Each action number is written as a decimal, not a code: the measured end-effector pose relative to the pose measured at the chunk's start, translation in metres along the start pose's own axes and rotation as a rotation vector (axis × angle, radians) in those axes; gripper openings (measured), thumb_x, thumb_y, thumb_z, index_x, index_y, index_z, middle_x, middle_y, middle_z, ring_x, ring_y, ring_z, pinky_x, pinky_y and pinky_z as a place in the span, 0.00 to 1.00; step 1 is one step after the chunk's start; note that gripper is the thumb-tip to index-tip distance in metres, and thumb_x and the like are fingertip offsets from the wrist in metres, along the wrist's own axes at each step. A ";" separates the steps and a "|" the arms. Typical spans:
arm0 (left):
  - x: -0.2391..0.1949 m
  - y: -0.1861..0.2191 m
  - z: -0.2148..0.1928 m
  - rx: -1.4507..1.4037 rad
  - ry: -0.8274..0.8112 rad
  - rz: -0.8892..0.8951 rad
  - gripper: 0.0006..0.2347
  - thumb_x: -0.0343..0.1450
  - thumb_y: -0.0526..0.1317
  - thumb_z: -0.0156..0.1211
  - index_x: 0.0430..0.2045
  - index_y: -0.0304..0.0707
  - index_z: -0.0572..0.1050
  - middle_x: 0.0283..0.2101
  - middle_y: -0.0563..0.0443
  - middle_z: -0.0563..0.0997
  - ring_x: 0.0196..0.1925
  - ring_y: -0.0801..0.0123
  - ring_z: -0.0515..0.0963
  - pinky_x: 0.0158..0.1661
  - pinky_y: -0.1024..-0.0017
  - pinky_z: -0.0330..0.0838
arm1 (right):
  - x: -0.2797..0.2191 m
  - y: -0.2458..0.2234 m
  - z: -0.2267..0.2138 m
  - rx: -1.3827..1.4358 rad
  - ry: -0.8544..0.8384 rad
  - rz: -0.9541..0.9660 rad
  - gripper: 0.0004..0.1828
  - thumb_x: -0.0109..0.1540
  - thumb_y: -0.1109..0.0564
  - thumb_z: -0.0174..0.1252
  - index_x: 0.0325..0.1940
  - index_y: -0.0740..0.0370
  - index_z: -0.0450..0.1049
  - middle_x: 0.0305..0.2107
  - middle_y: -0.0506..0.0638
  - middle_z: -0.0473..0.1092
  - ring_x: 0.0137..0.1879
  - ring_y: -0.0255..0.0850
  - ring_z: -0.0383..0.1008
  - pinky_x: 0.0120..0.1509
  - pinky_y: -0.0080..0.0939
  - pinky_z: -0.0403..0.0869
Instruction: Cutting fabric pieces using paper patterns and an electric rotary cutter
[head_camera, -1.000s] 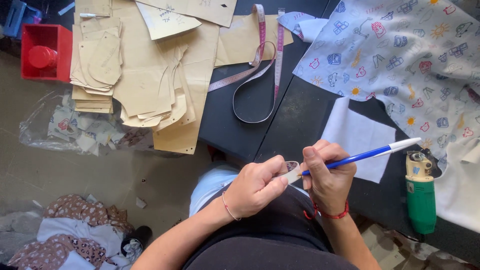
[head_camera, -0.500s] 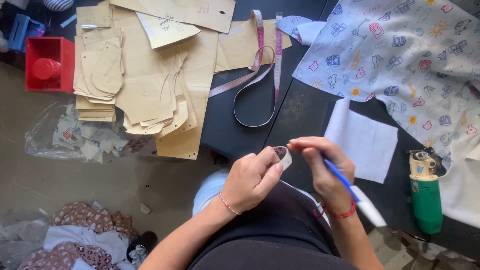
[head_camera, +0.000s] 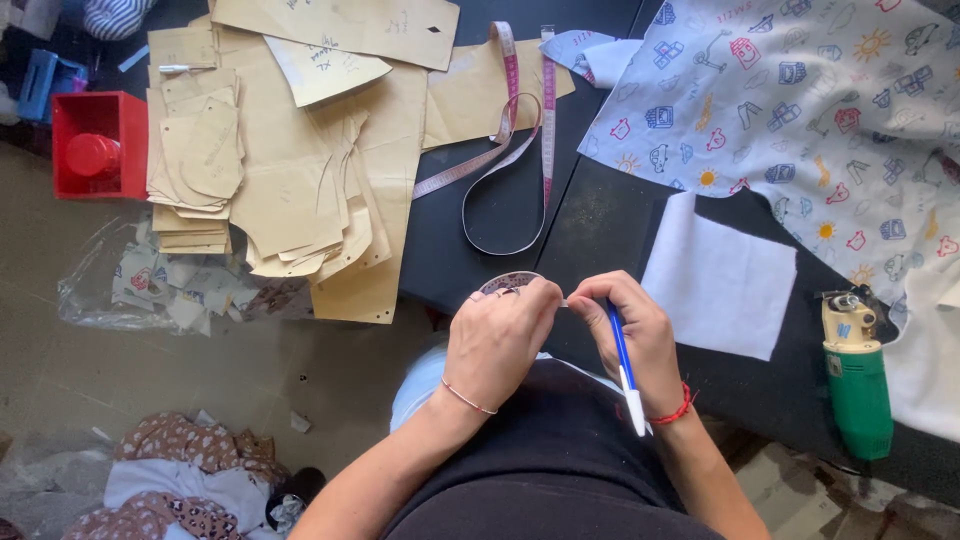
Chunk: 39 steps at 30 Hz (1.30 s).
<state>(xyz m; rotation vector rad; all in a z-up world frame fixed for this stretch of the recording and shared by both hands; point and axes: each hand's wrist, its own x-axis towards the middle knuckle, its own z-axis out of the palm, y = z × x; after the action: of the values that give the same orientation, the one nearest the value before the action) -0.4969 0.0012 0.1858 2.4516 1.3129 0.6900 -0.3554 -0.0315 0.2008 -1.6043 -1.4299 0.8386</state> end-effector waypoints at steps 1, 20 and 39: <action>-0.001 -0.001 -0.001 -0.002 -0.006 0.005 0.02 0.65 0.42 0.47 0.25 0.50 0.67 0.12 0.54 0.69 0.17 0.64 0.74 0.23 0.73 0.66 | 0.000 -0.003 0.002 0.000 0.006 0.006 0.04 0.55 0.60 0.54 0.26 0.61 0.71 0.23 0.49 0.68 0.31 0.40 0.70 0.39 0.36 0.67; 0.021 -0.031 0.009 -0.265 0.148 -0.411 0.09 0.70 0.37 0.48 0.43 0.43 0.68 0.22 0.50 0.75 0.29 0.60 0.74 0.36 0.67 0.65 | -0.026 0.100 -0.103 -0.191 0.264 0.263 0.04 0.55 0.59 0.56 0.29 0.62 0.71 0.28 0.54 0.67 0.36 0.48 0.69 0.42 0.41 0.69; 0.058 0.044 0.169 -0.368 -0.410 -0.404 0.15 0.62 0.49 0.54 0.40 0.47 0.68 0.31 0.55 0.77 0.33 0.63 0.76 0.35 0.67 0.69 | 0.001 0.225 -0.171 -0.667 -0.118 0.949 0.21 0.42 0.47 0.67 0.31 0.52 0.65 0.36 0.50 0.70 0.49 0.46 0.68 0.52 0.44 0.65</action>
<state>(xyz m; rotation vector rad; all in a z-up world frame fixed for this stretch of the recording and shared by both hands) -0.3489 0.0225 0.0782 1.8332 1.3144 0.2734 -0.1033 -0.0609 0.0768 -2.8858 -1.0183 1.0202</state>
